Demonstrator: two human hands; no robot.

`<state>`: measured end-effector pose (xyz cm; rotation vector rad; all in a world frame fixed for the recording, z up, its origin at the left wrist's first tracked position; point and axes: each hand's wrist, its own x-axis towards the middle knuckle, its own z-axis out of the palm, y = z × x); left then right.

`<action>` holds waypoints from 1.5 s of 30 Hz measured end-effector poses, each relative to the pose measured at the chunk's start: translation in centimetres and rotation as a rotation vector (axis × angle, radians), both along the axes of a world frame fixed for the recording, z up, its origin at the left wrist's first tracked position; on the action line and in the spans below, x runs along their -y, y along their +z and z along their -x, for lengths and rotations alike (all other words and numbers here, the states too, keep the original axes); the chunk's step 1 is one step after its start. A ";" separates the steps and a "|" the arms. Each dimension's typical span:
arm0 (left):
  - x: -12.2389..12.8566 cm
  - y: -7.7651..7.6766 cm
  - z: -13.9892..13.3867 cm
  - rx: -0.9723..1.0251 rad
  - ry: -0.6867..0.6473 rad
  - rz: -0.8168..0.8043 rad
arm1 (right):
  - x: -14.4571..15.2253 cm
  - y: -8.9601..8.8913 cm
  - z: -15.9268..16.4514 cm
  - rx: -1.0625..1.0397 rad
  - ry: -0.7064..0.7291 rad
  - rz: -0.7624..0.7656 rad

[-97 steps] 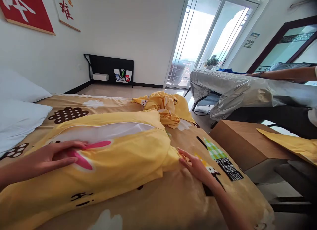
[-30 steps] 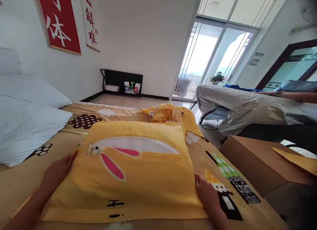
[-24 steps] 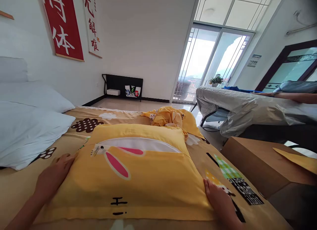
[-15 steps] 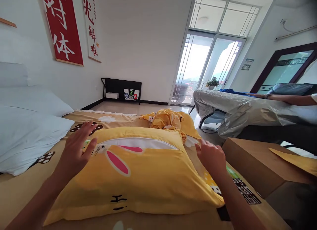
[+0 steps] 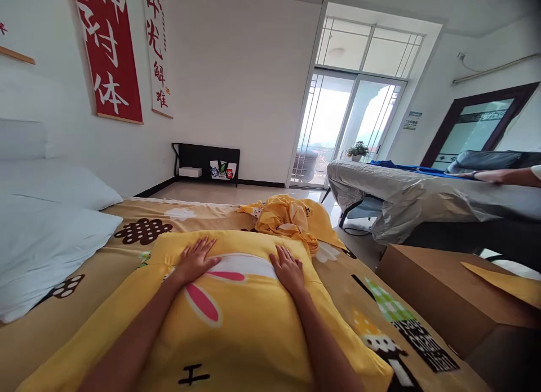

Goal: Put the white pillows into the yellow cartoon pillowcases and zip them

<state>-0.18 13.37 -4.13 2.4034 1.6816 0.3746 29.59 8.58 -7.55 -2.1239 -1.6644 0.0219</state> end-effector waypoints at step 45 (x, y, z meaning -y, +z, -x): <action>-5.4 -2.0 8.0 0.105 0.159 -0.169 | 0.3 -0.1 -3.6 0.189 -0.101 0.351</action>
